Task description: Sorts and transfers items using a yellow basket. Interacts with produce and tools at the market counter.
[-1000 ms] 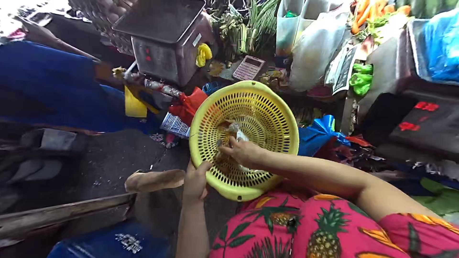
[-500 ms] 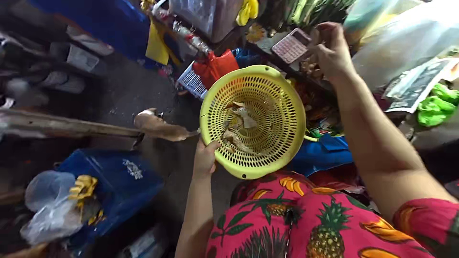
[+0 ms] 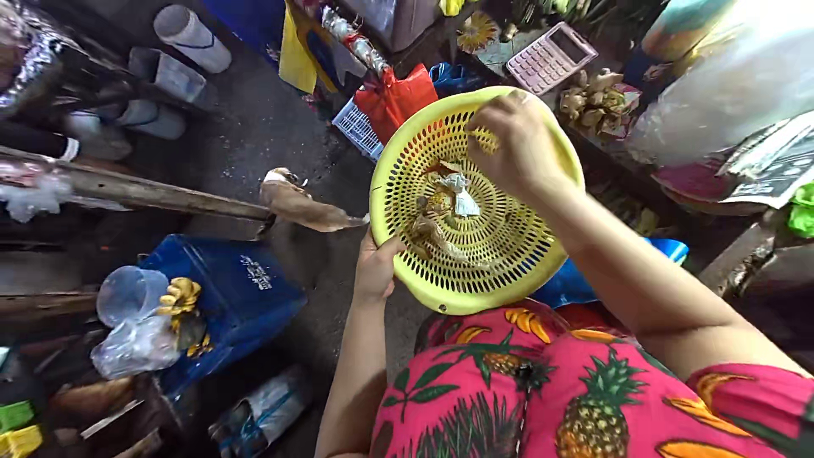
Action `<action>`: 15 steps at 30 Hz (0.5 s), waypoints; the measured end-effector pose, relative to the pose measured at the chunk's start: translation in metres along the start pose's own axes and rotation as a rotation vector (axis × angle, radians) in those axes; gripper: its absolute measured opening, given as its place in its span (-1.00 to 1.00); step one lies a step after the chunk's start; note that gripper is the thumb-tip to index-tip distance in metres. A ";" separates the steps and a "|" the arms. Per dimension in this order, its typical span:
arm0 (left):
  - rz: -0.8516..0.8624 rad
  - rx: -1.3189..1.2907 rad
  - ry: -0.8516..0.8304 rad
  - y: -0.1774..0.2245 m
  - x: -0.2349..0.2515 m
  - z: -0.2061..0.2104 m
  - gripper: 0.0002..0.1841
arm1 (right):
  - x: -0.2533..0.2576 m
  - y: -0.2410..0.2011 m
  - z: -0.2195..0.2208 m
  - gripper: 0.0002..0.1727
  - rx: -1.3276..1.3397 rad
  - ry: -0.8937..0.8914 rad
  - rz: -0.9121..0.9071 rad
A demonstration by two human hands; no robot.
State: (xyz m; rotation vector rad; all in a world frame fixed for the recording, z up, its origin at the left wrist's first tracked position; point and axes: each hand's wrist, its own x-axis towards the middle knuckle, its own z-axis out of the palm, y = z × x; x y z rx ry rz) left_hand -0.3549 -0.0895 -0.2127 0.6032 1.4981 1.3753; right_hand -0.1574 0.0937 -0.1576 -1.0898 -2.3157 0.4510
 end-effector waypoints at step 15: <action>-0.056 0.044 -0.029 -0.025 -0.033 0.014 -0.48 | -0.058 -0.027 0.100 -0.65 0.140 -0.624 0.331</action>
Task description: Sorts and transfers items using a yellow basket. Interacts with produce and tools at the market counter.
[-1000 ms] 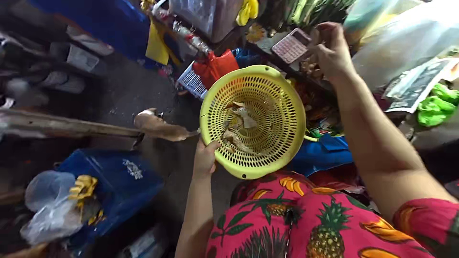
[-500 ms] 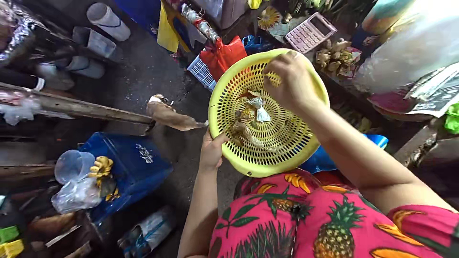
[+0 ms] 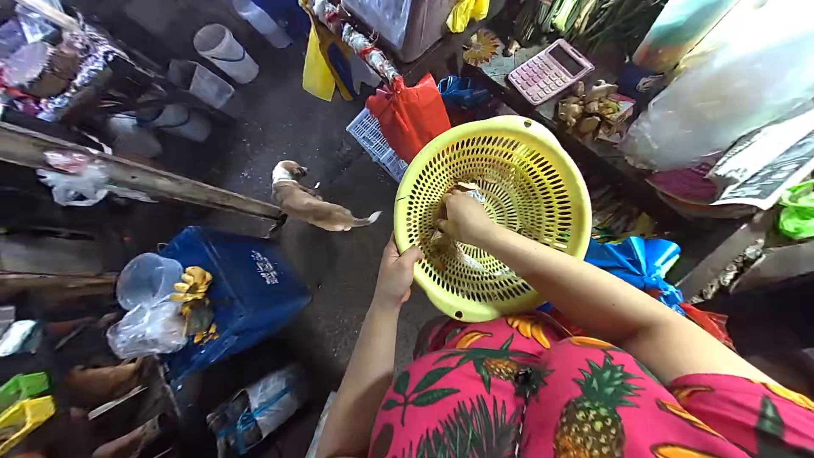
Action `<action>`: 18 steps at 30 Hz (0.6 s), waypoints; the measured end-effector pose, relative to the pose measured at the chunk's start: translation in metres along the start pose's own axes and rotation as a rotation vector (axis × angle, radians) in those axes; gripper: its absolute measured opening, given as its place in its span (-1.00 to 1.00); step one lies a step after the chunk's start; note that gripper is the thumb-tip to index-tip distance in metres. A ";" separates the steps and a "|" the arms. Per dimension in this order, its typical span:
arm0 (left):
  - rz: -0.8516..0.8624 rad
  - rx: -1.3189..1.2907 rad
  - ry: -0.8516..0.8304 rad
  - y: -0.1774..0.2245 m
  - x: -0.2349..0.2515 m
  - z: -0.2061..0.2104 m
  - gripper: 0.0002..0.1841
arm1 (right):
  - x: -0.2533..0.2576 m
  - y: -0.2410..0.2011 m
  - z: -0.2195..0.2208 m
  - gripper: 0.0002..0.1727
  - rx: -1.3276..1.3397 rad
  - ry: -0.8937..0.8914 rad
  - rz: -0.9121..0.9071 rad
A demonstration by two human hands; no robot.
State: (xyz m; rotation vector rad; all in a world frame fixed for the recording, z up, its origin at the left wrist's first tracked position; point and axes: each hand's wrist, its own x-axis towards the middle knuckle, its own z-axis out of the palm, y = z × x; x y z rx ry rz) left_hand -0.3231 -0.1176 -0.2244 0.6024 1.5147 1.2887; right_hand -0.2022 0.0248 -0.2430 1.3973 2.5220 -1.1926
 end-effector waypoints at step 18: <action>0.492 0.557 0.097 -0.029 -0.037 -0.016 -0.68 | -0.074 -0.021 -0.016 -0.91 0.410 0.056 -0.465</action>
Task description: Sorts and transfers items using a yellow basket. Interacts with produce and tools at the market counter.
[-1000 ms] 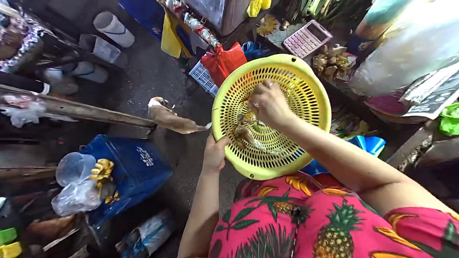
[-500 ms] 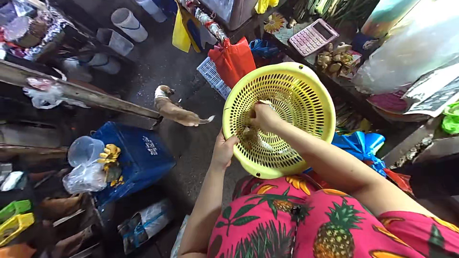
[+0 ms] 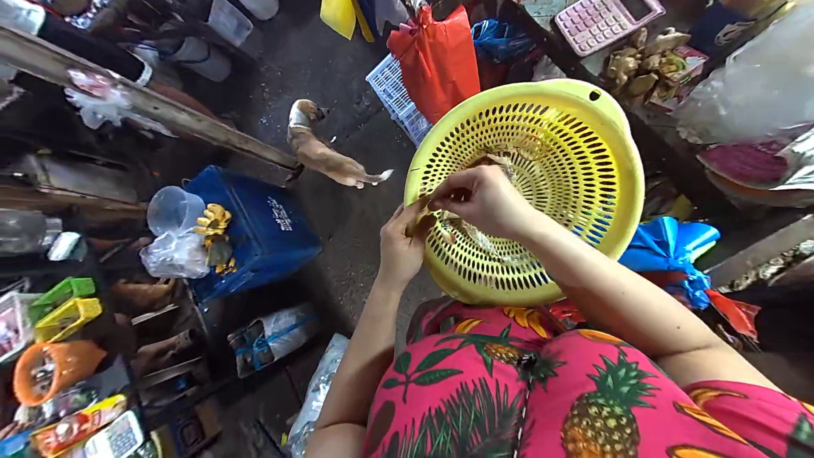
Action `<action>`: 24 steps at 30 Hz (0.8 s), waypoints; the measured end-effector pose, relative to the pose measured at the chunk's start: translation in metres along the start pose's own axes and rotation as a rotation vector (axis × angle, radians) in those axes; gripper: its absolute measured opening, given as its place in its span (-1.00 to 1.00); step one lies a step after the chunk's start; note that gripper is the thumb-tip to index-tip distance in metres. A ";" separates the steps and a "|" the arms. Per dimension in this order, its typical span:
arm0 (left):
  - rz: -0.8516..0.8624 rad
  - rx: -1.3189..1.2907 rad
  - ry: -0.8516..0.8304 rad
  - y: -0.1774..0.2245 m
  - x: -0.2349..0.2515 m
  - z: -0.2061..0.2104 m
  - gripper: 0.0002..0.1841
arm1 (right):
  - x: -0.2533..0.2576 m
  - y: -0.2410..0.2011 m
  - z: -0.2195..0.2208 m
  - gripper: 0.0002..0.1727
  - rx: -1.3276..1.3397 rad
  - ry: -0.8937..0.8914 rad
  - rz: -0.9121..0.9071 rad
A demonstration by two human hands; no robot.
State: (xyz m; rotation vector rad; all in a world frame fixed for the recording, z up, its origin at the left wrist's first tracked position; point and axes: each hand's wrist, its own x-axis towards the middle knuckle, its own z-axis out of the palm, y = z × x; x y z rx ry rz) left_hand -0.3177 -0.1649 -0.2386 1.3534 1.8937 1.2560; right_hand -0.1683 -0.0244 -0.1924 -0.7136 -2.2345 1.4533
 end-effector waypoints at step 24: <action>-0.251 -0.424 0.697 -0.164 -0.167 -0.363 -0.62 | 0.078 -0.049 0.283 -0.65 0.335 -0.012 0.629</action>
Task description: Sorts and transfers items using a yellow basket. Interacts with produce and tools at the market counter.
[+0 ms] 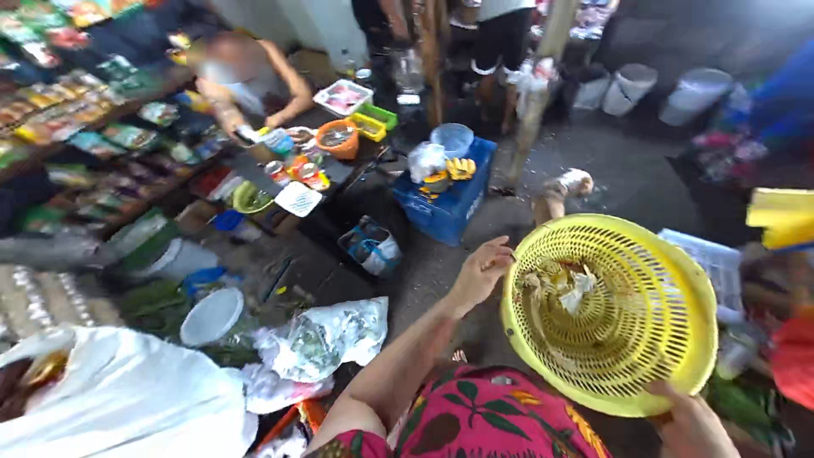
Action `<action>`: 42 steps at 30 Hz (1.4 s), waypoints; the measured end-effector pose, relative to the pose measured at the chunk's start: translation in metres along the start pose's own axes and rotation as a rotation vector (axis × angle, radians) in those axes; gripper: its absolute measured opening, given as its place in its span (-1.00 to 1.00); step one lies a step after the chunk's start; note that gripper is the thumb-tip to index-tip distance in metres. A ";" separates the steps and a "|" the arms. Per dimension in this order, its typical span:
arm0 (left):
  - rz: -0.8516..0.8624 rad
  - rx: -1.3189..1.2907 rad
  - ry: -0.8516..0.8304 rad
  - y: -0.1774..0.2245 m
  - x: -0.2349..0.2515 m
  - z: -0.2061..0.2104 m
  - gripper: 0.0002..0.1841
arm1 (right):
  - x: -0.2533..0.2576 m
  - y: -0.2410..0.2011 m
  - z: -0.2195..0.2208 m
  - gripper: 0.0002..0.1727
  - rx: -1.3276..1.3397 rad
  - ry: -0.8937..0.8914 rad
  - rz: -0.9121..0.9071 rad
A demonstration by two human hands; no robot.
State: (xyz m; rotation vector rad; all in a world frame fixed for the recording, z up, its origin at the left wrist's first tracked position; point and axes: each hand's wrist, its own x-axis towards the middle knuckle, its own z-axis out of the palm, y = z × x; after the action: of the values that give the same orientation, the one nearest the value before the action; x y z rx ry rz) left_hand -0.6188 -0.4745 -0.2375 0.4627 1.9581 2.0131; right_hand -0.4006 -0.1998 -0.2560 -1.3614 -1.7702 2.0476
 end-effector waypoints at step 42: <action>-0.203 -0.373 0.772 -0.016 0.110 -0.362 -0.62 | 0.194 -0.218 0.561 -0.52 -0.492 -0.886 -0.186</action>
State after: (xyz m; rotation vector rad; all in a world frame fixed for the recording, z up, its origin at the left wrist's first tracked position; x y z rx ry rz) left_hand -0.8723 -0.7550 -0.2587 -0.6669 1.7854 2.5559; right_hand -0.9889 -0.4293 -0.2249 -0.2463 -2.7354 2.3806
